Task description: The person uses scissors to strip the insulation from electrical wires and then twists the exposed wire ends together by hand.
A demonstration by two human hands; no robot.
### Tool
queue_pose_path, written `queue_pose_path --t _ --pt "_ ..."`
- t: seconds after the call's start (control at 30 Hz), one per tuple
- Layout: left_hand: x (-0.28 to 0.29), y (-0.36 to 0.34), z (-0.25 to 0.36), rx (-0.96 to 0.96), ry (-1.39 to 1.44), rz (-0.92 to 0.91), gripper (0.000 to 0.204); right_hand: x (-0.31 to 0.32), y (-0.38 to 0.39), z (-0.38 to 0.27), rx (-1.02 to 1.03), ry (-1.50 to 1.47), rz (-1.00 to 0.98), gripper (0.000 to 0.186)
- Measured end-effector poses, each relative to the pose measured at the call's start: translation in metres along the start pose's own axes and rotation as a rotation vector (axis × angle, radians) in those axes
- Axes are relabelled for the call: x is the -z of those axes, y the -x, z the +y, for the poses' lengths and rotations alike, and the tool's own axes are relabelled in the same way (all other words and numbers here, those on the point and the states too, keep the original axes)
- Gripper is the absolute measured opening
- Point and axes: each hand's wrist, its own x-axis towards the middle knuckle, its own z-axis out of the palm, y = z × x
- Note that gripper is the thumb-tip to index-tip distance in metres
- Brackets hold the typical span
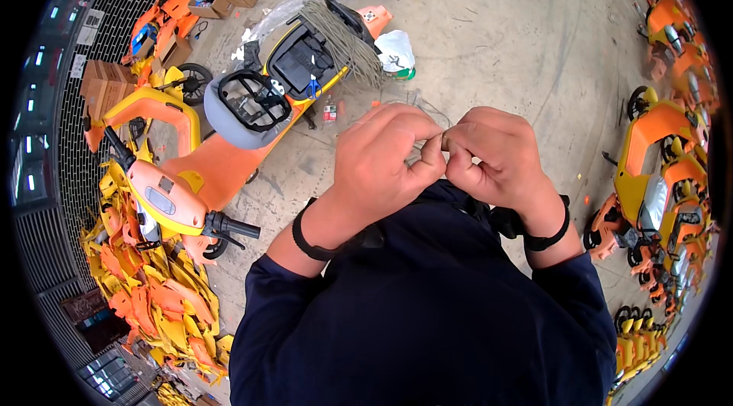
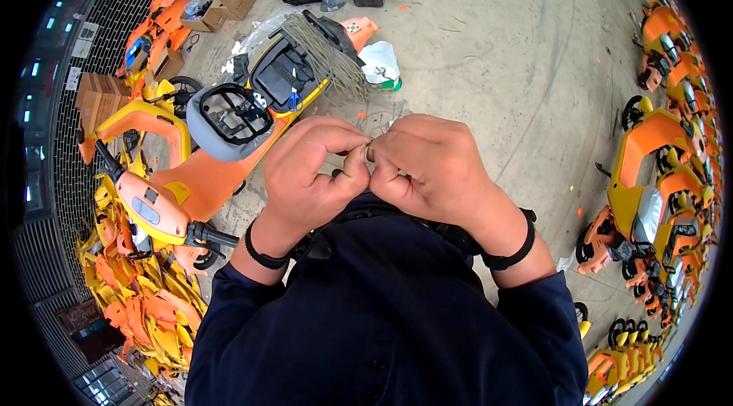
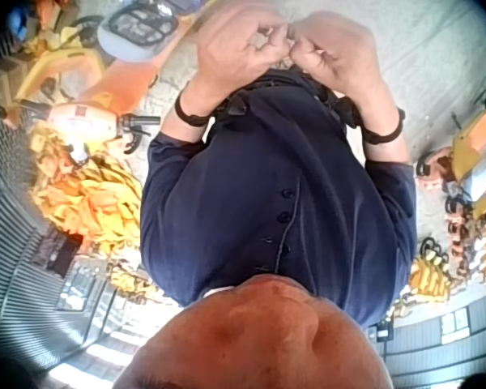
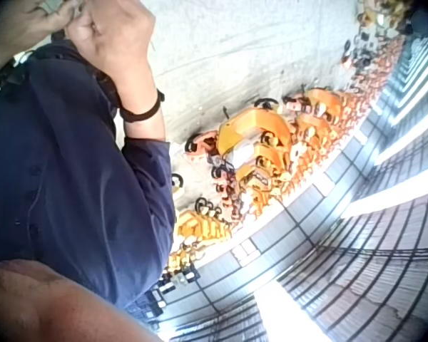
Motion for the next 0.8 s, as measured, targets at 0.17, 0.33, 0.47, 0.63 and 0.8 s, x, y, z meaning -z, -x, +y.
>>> queue_pose_path --t 0.17,0.33,0.47,0.63,0.8 --pt "-0.001 0.002 0.0 0.029 0.042 -0.006 0.018 -0.002 0.002 0.0 -0.012 -0.019 -0.001 0.012" --pt "0.001 0.005 -0.001 0.039 0.104 -0.037 0.018 0.006 0.003 -0.003 -0.117 -0.103 -0.065 0.009" --pt "0.006 0.004 0.0 0.192 0.293 -0.114 0.02 0.017 0.005 -0.004 -0.299 -0.345 -0.136 0.005" --pt "0.005 0.006 -0.001 0.38 0.617 -0.211 0.017 0.023 0.004 -0.008 -0.446 -0.534 -0.143 0.011" --pt "0.011 -0.002 0.003 0.285 0.431 -0.182 0.008 0.024 0.003 -0.009 -0.329 -0.33 -0.11 0.009"
